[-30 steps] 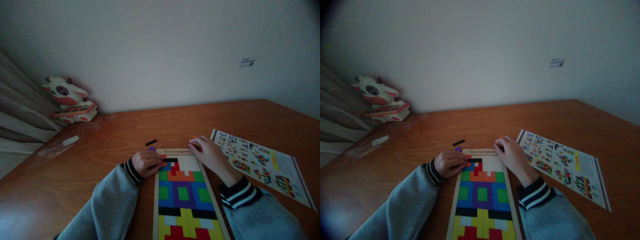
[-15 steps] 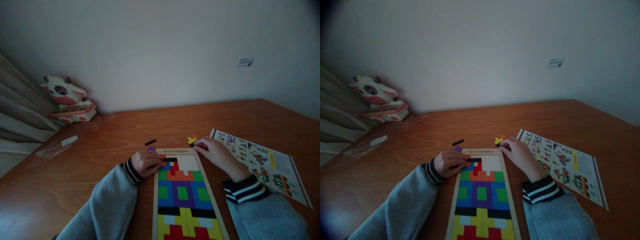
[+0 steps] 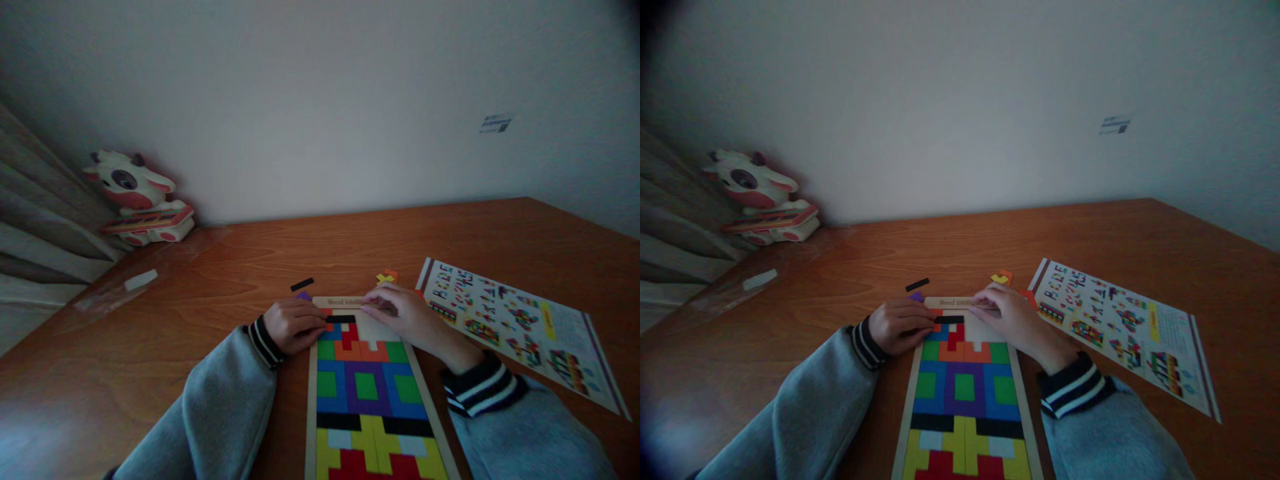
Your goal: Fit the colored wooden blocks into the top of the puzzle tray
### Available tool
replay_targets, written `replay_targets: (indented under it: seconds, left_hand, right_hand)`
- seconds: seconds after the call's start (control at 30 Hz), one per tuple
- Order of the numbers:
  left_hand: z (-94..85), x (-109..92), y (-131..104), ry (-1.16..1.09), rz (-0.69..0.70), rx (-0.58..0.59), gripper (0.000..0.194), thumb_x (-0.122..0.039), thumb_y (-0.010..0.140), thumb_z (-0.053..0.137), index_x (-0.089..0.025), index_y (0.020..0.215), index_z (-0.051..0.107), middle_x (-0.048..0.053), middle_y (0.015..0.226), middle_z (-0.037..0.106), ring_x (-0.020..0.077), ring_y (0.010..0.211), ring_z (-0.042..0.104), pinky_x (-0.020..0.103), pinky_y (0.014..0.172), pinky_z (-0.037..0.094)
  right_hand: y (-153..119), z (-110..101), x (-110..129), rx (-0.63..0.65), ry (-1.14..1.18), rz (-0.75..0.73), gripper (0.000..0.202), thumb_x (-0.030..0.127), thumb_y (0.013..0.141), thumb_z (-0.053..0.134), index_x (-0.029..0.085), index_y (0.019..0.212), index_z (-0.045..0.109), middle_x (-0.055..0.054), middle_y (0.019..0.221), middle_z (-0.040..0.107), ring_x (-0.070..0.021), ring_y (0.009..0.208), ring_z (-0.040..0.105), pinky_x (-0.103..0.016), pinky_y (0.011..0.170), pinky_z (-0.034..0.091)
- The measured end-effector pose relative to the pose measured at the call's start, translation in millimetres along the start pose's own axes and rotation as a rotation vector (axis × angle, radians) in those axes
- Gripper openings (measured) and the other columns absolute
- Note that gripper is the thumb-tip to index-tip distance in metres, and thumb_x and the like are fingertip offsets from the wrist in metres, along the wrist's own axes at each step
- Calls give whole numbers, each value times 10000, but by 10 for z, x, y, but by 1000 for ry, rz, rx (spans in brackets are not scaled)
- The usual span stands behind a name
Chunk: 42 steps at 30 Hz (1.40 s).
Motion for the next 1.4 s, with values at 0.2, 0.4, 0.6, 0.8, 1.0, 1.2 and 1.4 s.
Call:
replay_targets:
  seconds: [0.2, 0.4, 0.6, 0.8, 1.0, 1.2, 1.4]
  left_hand:
    - [9, 9, -21, -19, -5, -10, 143, -171, 834, 618, -157, 954, 694, 75, 946, 746, 175, 869, 701, 302, 816, 582]
    - [12, 14, -19, -22, -21, -8, 157, -186, 843, 608, -171, 972, 695, 75, 935, 745, 168, 869, 702, 291, 821, 576]
    - [-17, -9, 9, -20, -26, -7, 152, -195, 844, 604, -168, 963, 695, 80, 941, 744, 164, 850, 706, 274, 797, 579]
    - [-5, 22, -26, -28, -57, 20, 177, -218, 826, 632, -167, 989, 678, 86, 998, 734, 179, 873, 705, 294, 793, 581]
    - [9, 47, -51, -54, -111, 46, 313, -255, 832, 627, -170, 1133, 624, 102, 1045, 716, 178, 924, 693, 296, 836, 568]
    - [-9, 51, -48, -76, -145, 45, 341, -248, 817, 649, -174, 1149, 621, 93, 1049, 713, 180, 914, 692, 301, 839, 568]
    - [-9, 60, -37, -183, -168, 15, 345, -231, 804, 658, -163, 1141, 632, 105, 1071, 705, 180, 967, 680, 300, 877, 559]
  right_hand:
    - [-13, 176, 179, 27, -51, -41, 181, 358, 879, 603, 224, 965, 689, -52, 951, 646, -193, 902, 611, -340, 818, 482]
    - [56, 250, 236, 5, -89, 16, 180, 397, 829, 666, 228, 874, 709, -39, 896, 641, -197, 865, 604, -344, 798, 445]
    - [139, 369, 263, 30, -81, 124, 132, 347, 750, 743, 225, 794, 719, -33, 826, 657, -199, 802, 611, -311, 697, 422]
    - [143, 403, 251, 16, 24, 132, 57, 256, 757, 726, 209, 766, 694, -24, 785, 666, -174, 728, 613, -281, 649, 434]
    - [121, 382, 296, -2, 121, 104, 51, 221, 767, 706, 215, 794, 663, 4, 750, 676, -157, 694, 610, -279, 636, 450]
    - [135, 198, 93, -80, 230, 114, 104, 306, 851, 610, 221, 905, 639, -18, 847, 709, -161, 771, 657, -291, 705, 508]
    - [44, -202, -383, -338, -100, 254, 203, 373, 852, 570, 223, 960, 655, -52, 867, 729, -201, 743, 674, -322, 671, 511]
Point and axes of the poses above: each hand's wrist, its own y-axis towards the middle knuckle, its own z-axis out of the palm, x = y × z, the point moved 3 cm from there along y, towards the middle knuckle
